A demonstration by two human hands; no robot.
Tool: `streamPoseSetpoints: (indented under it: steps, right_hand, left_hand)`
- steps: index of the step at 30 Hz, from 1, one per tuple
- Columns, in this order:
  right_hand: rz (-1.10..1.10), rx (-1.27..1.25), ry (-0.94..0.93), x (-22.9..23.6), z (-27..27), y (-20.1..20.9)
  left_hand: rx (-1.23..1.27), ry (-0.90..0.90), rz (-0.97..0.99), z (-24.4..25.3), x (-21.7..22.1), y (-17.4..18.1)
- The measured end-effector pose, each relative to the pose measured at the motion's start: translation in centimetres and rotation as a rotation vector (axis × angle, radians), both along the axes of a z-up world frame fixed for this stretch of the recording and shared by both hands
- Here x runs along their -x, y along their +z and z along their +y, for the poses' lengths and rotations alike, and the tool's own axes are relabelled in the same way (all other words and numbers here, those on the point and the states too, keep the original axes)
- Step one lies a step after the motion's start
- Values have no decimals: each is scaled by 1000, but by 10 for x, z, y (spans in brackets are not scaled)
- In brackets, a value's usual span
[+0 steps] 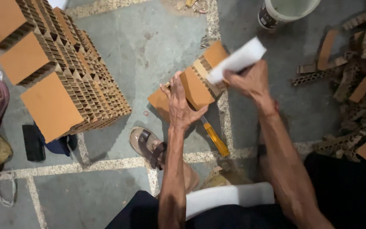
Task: The person assembles small cardboard boxes by applying glue to the edges of flat cardboard pieces using a white foam applicator. They then fold the glued pieces into a rectangular frame and secure the structure with a rubber band. The process is repeated for multiple units.
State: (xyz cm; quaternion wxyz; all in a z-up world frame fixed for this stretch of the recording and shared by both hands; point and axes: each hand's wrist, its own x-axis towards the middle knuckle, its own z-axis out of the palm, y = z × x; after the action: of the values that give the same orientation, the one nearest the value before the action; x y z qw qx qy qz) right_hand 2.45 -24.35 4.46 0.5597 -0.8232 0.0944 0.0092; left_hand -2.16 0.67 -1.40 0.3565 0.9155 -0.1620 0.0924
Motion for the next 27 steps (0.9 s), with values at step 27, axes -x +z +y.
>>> streamPoseSetpoints:
  steps: [27]
  right_hand:
    - [-19, 255, 210, 33, -9, 4]
  left_hand:
    - [-8, 156, 29, 22, 0, -19]
